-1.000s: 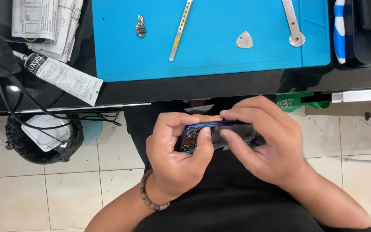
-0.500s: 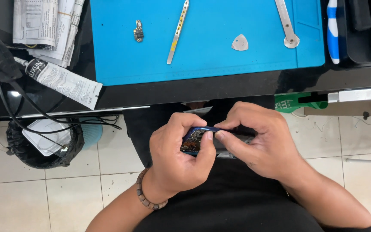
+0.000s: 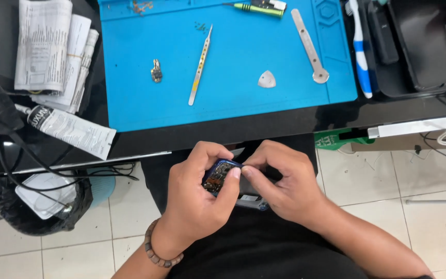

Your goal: Connecting internal ribbon cables and assembling the motherboard into a smartphone chassis during a repair process.

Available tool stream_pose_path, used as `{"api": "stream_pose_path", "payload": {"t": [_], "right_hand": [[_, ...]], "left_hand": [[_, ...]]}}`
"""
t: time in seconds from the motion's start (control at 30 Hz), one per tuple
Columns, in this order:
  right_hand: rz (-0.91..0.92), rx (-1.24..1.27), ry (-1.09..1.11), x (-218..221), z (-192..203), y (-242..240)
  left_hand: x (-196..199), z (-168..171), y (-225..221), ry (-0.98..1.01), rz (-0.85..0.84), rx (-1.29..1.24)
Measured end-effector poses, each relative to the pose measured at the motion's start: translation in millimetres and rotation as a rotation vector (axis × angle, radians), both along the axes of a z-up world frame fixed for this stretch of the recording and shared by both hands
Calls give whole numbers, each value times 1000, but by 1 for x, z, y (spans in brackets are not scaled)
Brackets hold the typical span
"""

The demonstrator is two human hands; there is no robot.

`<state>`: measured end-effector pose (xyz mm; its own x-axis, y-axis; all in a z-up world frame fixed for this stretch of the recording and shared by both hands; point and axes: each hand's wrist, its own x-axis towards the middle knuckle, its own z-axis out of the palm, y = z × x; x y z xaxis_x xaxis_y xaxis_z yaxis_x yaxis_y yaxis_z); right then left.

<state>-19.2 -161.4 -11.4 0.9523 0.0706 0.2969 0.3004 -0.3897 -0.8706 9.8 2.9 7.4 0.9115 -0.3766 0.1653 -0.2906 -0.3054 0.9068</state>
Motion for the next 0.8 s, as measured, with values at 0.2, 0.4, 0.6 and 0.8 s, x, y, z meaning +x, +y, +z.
{"api": "stream_pose_path", "payload": {"t": [0.2,0.4,0.6,0.8], "right_hand": [[23,8,119,12,5,-3],[-31,-8,129,35,-4,-5],[-26,-82,208,61,2,-11],[-127,-660,-121,65,-26,-17]], "left_hand": [[15,-14,-2,21,72,-26],[39,-25,-6,114,66,-77],[70,-16,-5,295,90,-142],[98,-10,-3,487,327,-381]]}}
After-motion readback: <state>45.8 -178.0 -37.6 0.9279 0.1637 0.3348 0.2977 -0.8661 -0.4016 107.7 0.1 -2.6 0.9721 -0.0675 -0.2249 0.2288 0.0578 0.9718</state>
